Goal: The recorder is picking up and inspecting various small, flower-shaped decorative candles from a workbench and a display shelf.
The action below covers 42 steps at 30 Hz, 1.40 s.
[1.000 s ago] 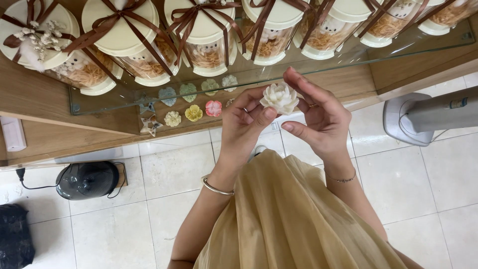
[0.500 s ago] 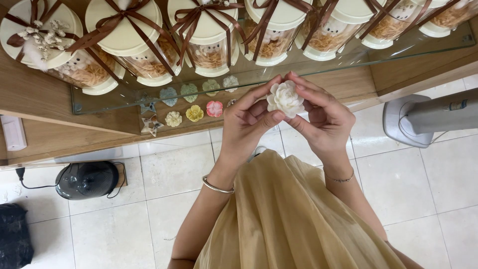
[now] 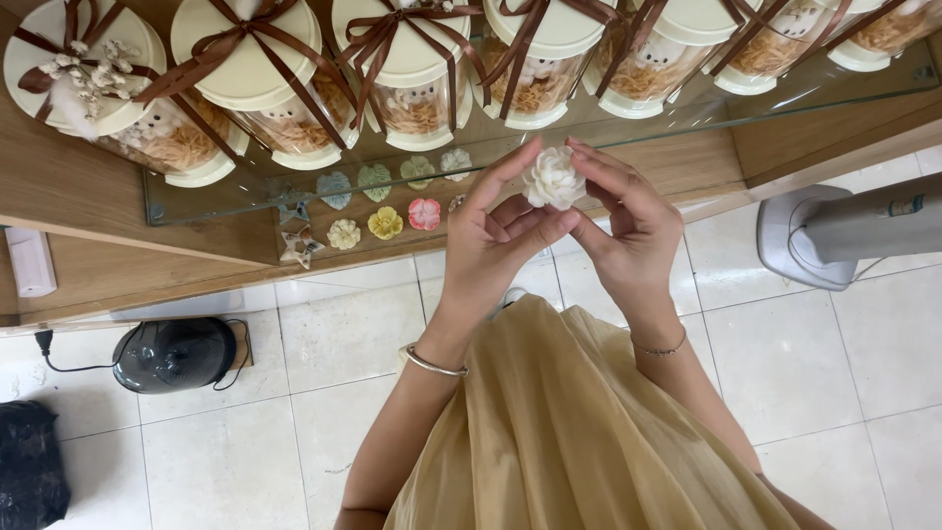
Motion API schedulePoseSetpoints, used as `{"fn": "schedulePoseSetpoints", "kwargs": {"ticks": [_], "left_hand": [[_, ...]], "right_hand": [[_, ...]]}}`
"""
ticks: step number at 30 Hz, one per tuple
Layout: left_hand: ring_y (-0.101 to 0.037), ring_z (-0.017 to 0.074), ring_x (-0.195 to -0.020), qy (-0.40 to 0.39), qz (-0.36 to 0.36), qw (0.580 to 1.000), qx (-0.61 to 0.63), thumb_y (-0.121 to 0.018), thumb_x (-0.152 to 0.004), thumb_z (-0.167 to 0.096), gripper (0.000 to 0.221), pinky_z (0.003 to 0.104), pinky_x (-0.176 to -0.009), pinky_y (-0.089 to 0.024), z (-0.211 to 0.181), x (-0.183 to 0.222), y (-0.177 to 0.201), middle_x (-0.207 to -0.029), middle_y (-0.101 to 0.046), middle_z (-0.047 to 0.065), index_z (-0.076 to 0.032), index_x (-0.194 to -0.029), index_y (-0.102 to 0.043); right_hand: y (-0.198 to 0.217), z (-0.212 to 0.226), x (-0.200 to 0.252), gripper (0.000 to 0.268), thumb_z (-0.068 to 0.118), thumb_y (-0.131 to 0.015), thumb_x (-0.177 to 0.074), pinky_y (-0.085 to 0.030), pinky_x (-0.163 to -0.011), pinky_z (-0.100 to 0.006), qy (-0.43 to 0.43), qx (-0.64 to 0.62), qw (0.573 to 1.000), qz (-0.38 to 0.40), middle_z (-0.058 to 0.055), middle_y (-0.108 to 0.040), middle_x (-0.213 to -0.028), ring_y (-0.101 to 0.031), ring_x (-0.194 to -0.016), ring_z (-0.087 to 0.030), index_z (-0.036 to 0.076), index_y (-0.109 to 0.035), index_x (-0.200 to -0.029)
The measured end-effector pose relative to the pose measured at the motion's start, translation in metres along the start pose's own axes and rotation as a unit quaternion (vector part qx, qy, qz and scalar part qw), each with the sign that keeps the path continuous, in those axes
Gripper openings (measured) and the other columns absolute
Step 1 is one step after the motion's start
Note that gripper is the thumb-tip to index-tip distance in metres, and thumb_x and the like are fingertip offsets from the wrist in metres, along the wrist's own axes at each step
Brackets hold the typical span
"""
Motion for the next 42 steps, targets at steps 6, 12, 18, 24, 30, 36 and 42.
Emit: {"fn": "schedulePoseSetpoints", "kwargs": {"ticks": [6, 12, 18, 24, 30, 36, 42], "left_hand": [[-0.064, 0.0198, -0.130, -0.005, -0.036, 0.999, -0.033, -0.072, -0.101, 0.002, 0.057, 0.034, -0.108, -0.059, 0.007, 0.002, 0.006, -0.147, -0.051, 0.007, 0.000, -0.154, -0.051], [-0.066, 0.0162, -0.115, 0.013, -0.070, 0.997, -0.022, -0.067, -0.105, -0.006, 0.046, 0.033, -0.101, -0.059, 0.012, 0.001, 0.012, -0.137, -0.063, 0.010, 0.002, -0.148, -0.052], [-0.064, 0.0135, -0.118, 0.061, -0.075, 0.993, 0.068, -0.060, -0.109, -0.013, 0.046, 0.035, -0.108, -0.056, 0.019, 0.001, 0.017, -0.128, -0.065, 0.009, 0.001, -0.152, -0.050], [-0.063, 0.0151, -0.122, 0.065, -0.061, 0.991, 0.098, -0.052, -0.112, -0.016, 0.043, 0.036, -0.107, -0.056, 0.011, 0.001, 0.018, -0.136, -0.064, 0.008, 0.000, -0.153, -0.049], [-0.059, 0.0160, -0.131, 0.043, -0.022, 0.995, 0.087, -0.048, -0.114, -0.013, 0.042, 0.035, -0.109, -0.054, -0.006, 0.008, 0.013, -0.149, -0.055, 0.008, -0.002, -0.155, -0.046], [-0.058, 0.0196, -0.136, 0.076, -0.025, 0.988, 0.131, -0.043, -0.113, -0.019, 0.046, 0.036, -0.115, -0.052, -0.011, 0.026, 0.020, -0.150, -0.053, 0.011, -0.002, -0.156, -0.045], [-0.052, 0.0210, -0.143, -0.012, -0.007, 1.000, 0.026, -0.065, -0.101, 0.009, 0.063, 0.036, -0.118, -0.049, -0.027, 0.041, 0.024, -0.156, -0.049, 0.015, -0.001, -0.157, -0.038]], "right_hand": [[-0.004, -0.003, 0.000, 0.045, -0.006, -0.077, -0.095, -0.055, -0.116, -0.036, -0.037, -0.032, 0.998, -0.027, -0.017, -0.063, -0.144, -0.062, -0.135, -0.024, -0.002, -0.061, -0.137], [-0.002, -0.007, 0.000, 0.042, -0.009, -0.077, -0.094, -0.057, -0.118, -0.038, -0.006, -0.027, 0.999, -0.019, -0.018, -0.063, -0.142, -0.061, -0.140, -0.026, -0.003, -0.064, -0.133], [-0.003, -0.005, -0.010, 0.043, -0.012, -0.079, -0.090, -0.057, -0.115, -0.038, 0.013, -0.008, 1.000, 0.003, -0.020, -0.058, -0.148, -0.058, -0.141, -0.027, -0.003, -0.066, -0.130], [-0.009, -0.007, -0.010, 0.046, -0.013, -0.078, -0.093, -0.055, -0.116, -0.037, 0.029, -0.056, 0.998, 0.024, -0.019, -0.057, -0.150, -0.056, -0.142, -0.026, -0.003, -0.063, -0.136], [-0.015, -0.009, -0.005, 0.062, -0.011, -0.078, -0.090, -0.051, -0.123, -0.041, -0.028, -0.137, 0.990, 0.033, -0.018, -0.055, -0.151, -0.055, -0.143, -0.026, -0.003, -0.051, -0.145], [-0.018, -0.011, 0.007, 0.052, -0.013, -0.076, -0.091, -0.053, -0.123, -0.044, -0.015, -0.144, 0.988, 0.052, -0.020, -0.058, -0.148, -0.056, -0.145, -0.029, -0.005, -0.057, -0.139], [-0.030, -0.013, 0.021, 0.047, -0.013, -0.073, -0.093, -0.054, -0.122, -0.044, -0.023, -0.153, 0.986, 0.056, -0.022, -0.057, -0.150, -0.056, -0.145, -0.030, -0.005, -0.057, -0.137]]}}
Point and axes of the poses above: each hand's wrist, its own x-axis away from the middle knuckle, its own y-axis out of the back of the hand, z = x × y, the point moved 4 cm from there along -x, towards the middle knuckle
